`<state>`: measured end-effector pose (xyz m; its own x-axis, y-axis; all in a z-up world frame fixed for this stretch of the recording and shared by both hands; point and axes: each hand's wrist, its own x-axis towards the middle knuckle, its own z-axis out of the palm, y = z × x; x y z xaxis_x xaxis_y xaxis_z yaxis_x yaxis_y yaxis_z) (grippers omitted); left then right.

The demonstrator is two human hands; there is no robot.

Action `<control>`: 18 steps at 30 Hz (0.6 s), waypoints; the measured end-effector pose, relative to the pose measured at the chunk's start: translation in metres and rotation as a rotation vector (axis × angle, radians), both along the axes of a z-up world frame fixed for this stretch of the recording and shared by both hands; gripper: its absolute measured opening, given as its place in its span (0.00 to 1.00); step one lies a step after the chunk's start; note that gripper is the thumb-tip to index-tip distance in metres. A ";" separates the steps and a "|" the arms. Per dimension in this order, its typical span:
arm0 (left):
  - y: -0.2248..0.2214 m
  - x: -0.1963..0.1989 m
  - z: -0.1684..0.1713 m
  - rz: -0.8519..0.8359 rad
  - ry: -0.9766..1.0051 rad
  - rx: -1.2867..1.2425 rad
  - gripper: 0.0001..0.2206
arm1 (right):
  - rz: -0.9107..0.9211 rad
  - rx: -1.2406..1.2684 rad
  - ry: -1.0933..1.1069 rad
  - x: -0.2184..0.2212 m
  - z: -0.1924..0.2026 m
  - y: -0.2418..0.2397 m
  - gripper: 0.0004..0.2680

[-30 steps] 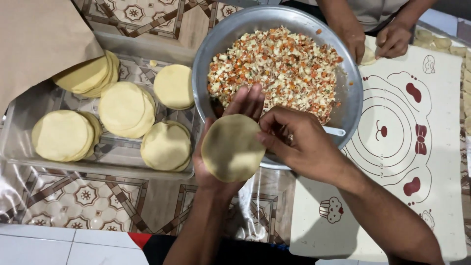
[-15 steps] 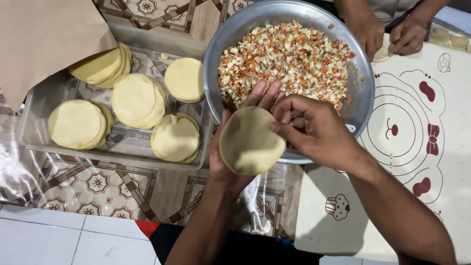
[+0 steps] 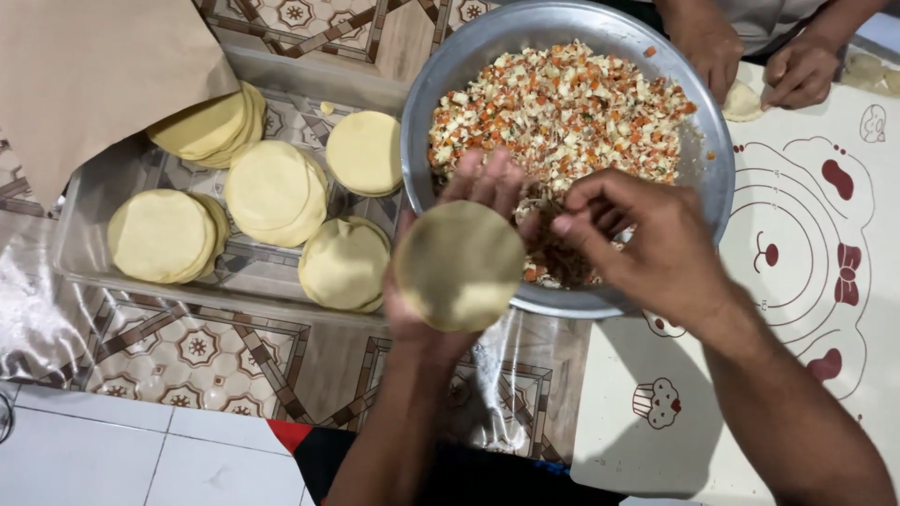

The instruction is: Filling circular dough wrappers with a vegetable and meat mixture and folding them into crescent-shaped pastries.

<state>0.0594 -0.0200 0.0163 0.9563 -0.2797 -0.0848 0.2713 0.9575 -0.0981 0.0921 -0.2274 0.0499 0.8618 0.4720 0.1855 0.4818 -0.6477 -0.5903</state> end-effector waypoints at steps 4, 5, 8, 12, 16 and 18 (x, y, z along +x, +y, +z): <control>0.012 0.004 -0.015 0.066 -0.099 -0.033 0.36 | -0.059 -0.281 0.005 0.009 0.009 -0.016 0.07; 0.014 0.004 -0.015 0.072 -0.102 -0.047 0.36 | -0.077 -0.504 0.101 0.011 0.009 -0.019 0.07; 0.016 0.007 -0.016 0.070 -0.091 -0.058 0.35 | -0.123 -0.751 0.304 0.008 0.012 -0.015 0.06; 0.017 0.014 -0.019 0.091 -0.138 -0.004 0.38 | -0.079 -0.604 0.270 0.002 0.001 -0.033 0.17; 0.020 0.015 -0.015 0.115 -0.113 0.016 0.36 | -0.054 -0.658 0.002 -0.007 0.014 -0.063 0.19; 0.022 0.014 -0.012 0.124 -0.085 -0.002 0.36 | 0.047 -0.409 -0.466 -0.012 0.018 -0.088 0.10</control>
<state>0.0730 0.0016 0.0039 0.9872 -0.1592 -0.0020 0.1586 0.9840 -0.0818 0.0797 -0.3152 0.0676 0.7104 0.6198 0.3334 0.6625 -0.7488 -0.0193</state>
